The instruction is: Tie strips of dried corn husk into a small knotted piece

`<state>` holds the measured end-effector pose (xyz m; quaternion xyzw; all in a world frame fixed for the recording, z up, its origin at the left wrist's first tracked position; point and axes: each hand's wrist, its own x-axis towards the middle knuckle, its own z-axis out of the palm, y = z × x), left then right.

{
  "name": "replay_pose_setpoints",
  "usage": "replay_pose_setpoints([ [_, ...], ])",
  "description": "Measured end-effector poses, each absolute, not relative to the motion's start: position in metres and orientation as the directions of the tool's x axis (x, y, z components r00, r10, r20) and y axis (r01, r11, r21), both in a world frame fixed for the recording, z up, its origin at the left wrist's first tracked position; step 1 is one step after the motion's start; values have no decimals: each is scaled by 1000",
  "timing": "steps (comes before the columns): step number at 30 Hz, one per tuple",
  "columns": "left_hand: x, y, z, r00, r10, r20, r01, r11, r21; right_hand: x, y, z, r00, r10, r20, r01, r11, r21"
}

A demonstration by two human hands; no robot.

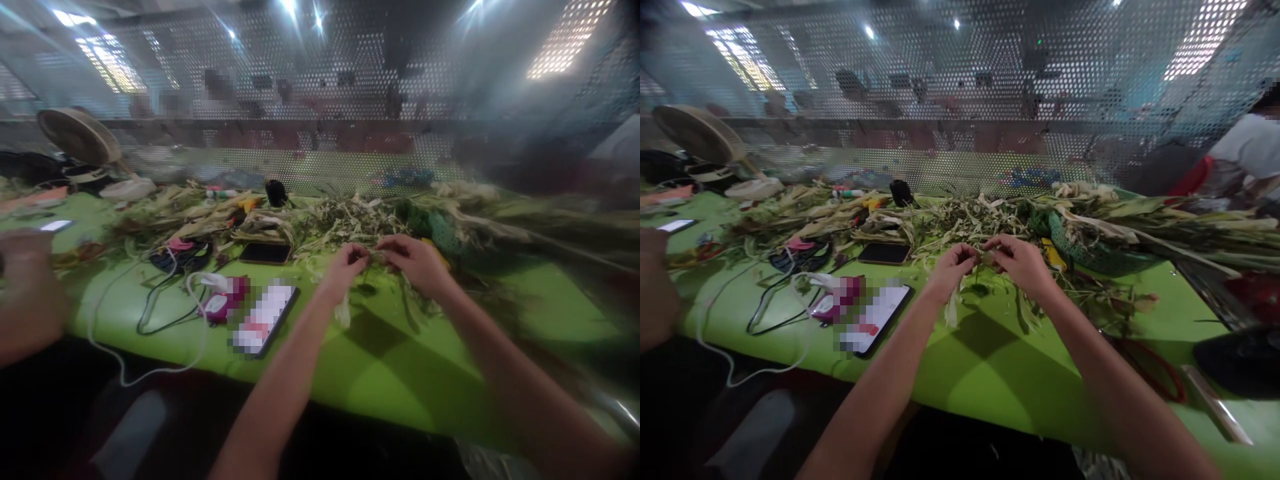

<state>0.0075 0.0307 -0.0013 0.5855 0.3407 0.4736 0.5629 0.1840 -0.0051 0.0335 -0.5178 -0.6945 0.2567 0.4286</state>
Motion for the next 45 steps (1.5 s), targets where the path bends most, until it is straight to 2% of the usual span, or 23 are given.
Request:
replay_pose_setpoints([
  [6,7,26,4,359,919,160,-168,-105,980,178,-7,35,-110,885,453,748,374,-549],
  [12,8,29,-2,355,922,156,-201,-88,976,175,-11,38,-143,853,502,796,401,-455],
  [20,7,31,-4,292,951,105,-193,-49,980,171,-13,38,-194,896,400,795,382,-471],
  [27,6,35,-9,269,959,89,-202,-35,979,172,-10,35,-153,895,419,694,399,-599],
  [36,6,31,0,267,957,113,-220,-53,974,174,-4,25,-116,915,387,624,370,-688],
  [45,7,33,-7,255,944,211,-138,-180,974,173,0,17,-81,912,402,692,342,-636],
])
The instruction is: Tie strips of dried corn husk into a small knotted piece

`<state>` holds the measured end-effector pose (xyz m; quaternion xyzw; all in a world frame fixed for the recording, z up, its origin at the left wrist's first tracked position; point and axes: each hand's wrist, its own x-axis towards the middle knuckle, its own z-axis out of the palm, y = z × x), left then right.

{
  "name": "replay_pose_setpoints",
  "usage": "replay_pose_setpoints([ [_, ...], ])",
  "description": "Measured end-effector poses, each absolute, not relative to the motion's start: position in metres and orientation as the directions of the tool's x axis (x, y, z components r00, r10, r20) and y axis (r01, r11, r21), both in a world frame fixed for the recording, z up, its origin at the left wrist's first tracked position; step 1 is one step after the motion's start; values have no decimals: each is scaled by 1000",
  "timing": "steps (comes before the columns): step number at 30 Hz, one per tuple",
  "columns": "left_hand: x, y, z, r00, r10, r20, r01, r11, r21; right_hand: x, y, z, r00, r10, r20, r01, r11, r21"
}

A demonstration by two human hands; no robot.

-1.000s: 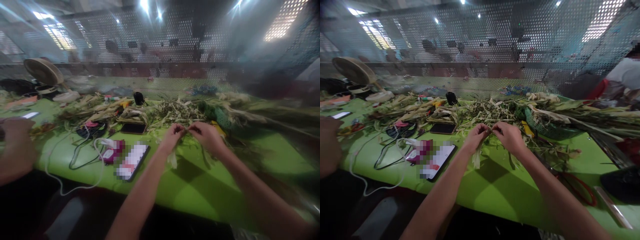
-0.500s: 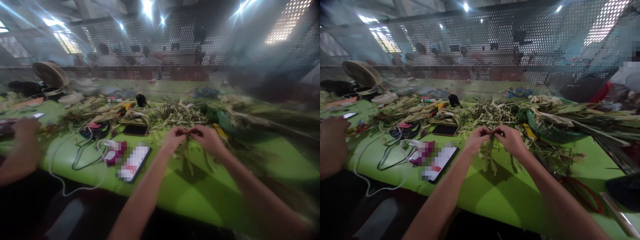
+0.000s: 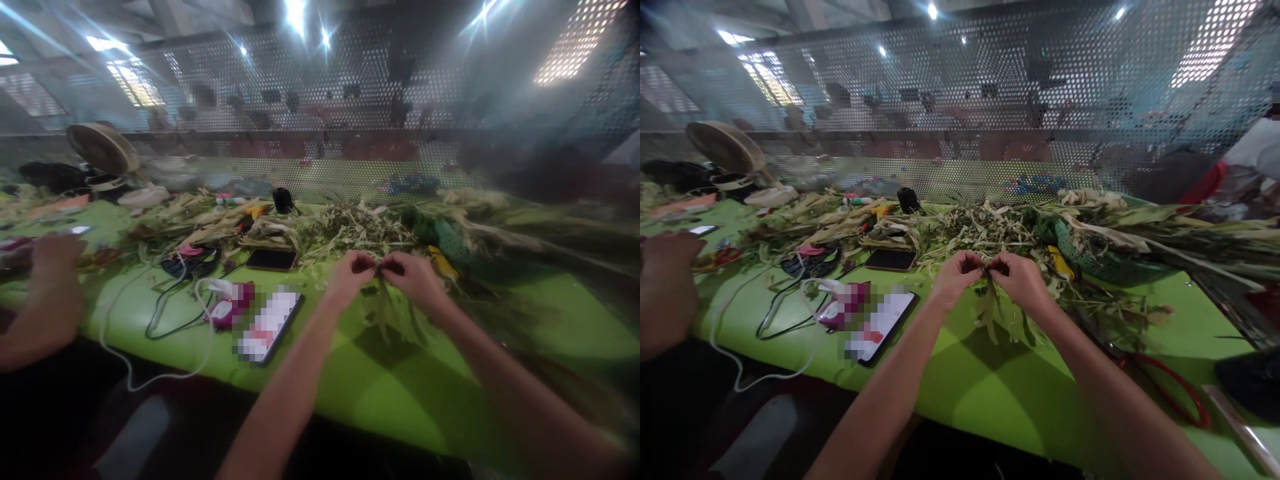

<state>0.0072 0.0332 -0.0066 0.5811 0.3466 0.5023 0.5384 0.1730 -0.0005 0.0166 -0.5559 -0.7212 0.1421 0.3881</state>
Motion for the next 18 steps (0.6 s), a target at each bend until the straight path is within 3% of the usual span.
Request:
replay_pose_setpoints([
  [6,9,31,-6,234,926,296,-42,-294,955,168,-3,17,-64,919,389,696,320,-642],
  [11,9,31,-7,203,868,453,91,-477,874,167,-5,20,-89,920,383,665,341,-665],
  [18,10,32,-15,181,850,495,2,-504,864,170,-2,15,-46,917,396,527,359,-770],
])
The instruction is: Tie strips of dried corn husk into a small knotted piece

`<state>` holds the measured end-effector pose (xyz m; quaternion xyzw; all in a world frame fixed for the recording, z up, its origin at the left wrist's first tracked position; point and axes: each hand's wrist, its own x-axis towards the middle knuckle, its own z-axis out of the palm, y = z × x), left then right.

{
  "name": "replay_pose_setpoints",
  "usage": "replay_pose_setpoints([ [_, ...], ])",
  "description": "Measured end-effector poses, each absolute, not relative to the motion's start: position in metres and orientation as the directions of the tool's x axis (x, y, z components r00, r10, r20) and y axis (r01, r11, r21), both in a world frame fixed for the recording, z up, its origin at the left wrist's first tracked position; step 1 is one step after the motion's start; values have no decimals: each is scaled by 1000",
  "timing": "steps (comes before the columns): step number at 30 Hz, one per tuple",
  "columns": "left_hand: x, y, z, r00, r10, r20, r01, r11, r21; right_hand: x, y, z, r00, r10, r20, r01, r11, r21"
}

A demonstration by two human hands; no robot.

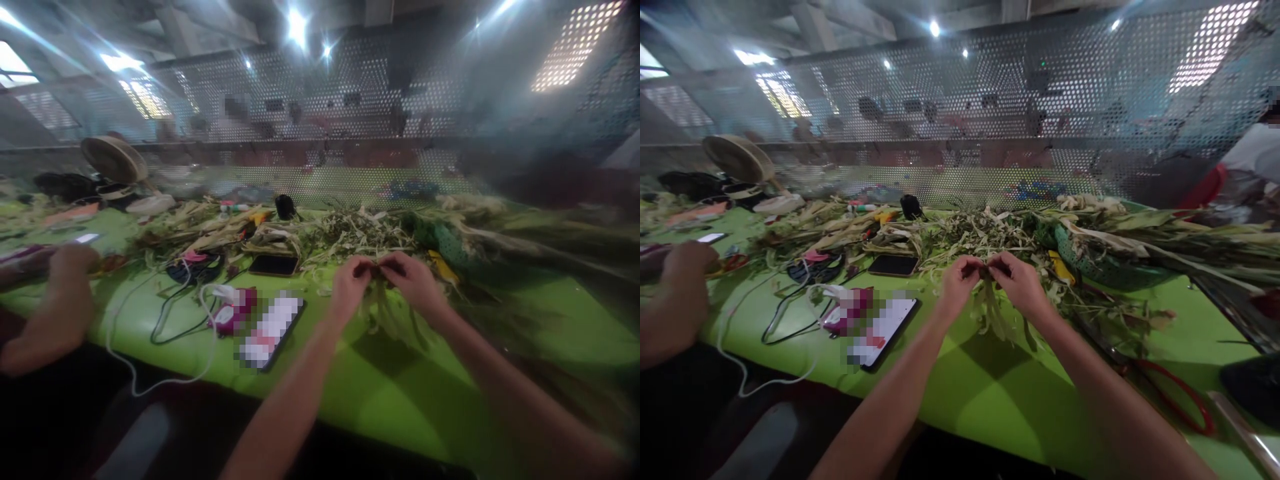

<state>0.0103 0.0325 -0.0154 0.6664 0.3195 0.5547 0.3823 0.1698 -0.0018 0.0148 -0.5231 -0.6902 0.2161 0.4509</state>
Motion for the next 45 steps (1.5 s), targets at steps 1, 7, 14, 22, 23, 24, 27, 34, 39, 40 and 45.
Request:
replay_pose_setpoints([
  [1,11,33,-16,173,850,498,-9,-504,864,170,-2,15,-47,919,391,515,358,-779],
  [7,11,32,-16,167,851,498,-13,-503,864,168,-2,16,-60,937,344,494,327,-806],
  [14,10,23,-6,216,835,506,116,-537,836,169,2,15,-14,971,239,362,228,-904],
  [22,9,26,-5,268,831,487,148,-535,832,171,3,15,-26,969,246,381,237,-894],
  [23,8,26,-5,272,833,481,144,-530,836,172,3,15,-25,970,240,382,232,-895],
  [24,8,26,-5,275,835,476,138,-524,840,172,3,15,-25,972,232,383,224,-896],
  [27,7,25,-4,292,831,473,109,-521,847,173,4,16,-40,978,203,382,203,-902],
  [34,9,26,-7,306,845,438,85,-483,872,174,0,19,1,937,350,554,290,-780],
  [39,8,27,-9,285,867,409,57,-442,895,174,-2,22,5,948,319,471,279,-837],
  [40,8,27,-9,285,867,409,49,-439,897,174,-2,21,-5,952,305,436,277,-857],
  [45,8,27,-9,282,872,401,31,-426,904,176,2,17,-34,957,288,435,273,-858],
])
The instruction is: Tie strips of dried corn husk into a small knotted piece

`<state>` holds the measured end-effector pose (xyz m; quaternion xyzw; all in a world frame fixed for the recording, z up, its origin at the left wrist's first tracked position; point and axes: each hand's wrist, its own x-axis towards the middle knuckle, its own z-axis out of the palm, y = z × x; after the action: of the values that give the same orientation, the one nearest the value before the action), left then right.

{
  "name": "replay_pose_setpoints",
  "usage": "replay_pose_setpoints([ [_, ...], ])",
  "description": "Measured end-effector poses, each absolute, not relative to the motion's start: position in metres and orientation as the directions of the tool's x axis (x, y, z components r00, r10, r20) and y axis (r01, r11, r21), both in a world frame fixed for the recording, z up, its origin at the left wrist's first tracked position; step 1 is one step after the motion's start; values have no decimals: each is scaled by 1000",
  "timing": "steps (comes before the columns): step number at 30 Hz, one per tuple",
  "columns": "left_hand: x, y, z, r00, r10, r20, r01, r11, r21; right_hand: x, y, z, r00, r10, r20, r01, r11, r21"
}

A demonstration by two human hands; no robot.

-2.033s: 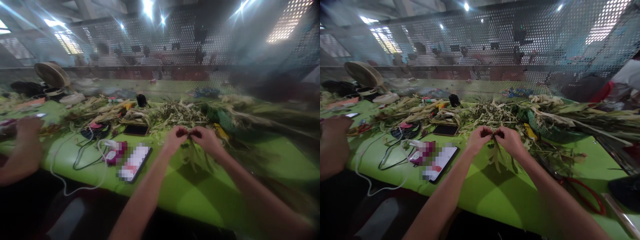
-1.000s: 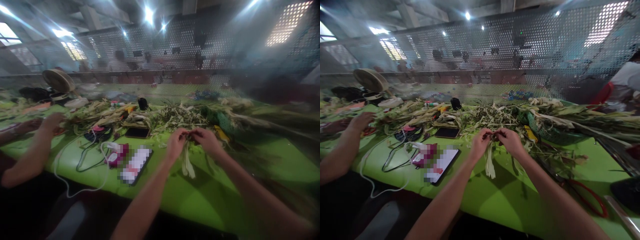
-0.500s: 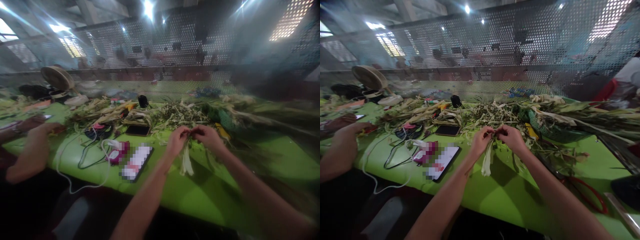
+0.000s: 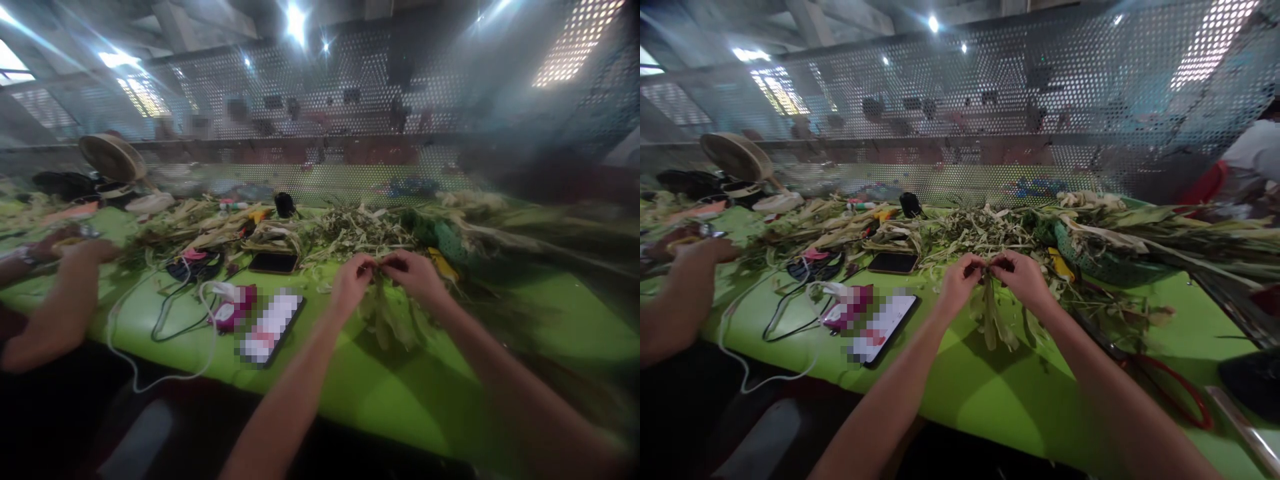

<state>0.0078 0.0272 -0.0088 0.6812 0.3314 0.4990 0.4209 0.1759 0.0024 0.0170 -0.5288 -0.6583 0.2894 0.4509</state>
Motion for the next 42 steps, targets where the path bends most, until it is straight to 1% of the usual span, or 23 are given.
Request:
replay_pose_setpoints([
  [3,9,29,-9,271,882,386,-5,-400,917,176,4,17,-21,955,295,426,275,-862],
  [5,10,30,-8,263,900,348,-53,-347,937,177,5,18,-10,957,292,409,270,-872],
  [7,10,31,-8,227,935,273,-115,-252,961,180,6,17,7,961,277,427,248,-870],
  [9,11,32,-8,164,971,174,-225,-135,965,183,8,15,30,965,262,486,215,-847],
  [12,11,32,-8,142,987,73,-415,-8,910,185,11,11,59,966,253,565,176,-806],
  [14,11,31,-8,179,982,66,-486,30,874,184,12,11,63,970,234,541,164,-825],
  [16,10,31,-7,205,977,59,-527,59,848,181,10,12,64,980,186,423,142,-895],
  [19,8,31,-5,198,980,-18,-554,127,823,175,5,16,52,991,126,147,117,-982],
  [21,9,32,-6,204,977,-61,-555,167,815,170,2,19,43,990,131,-23,132,-991],
  [23,10,33,-8,231,971,-69,-564,191,803,166,0,19,25,990,140,-148,142,-979],
  [27,12,33,-8,226,973,-34,-590,165,791,163,1,14,-16,994,106,-298,96,-950],
  [30,12,29,-4,213,976,55,-566,77,821,163,5,11,-62,994,90,-400,58,-915],
  [32,11,27,-2,221,970,103,-564,41,825,163,6,11,-59,994,95,-431,61,-900],
  [36,10,24,0,240,962,131,-560,28,828,163,6,14,-10,995,95,-411,82,-908],
  [40,11,24,-1,156,976,152,-435,-70,898,164,4,16,26,996,84,-351,88,-932],
  [42,11,25,-2,121,980,159,-418,-95,903,164,5,16,38,995,90,-336,97,-937],
])
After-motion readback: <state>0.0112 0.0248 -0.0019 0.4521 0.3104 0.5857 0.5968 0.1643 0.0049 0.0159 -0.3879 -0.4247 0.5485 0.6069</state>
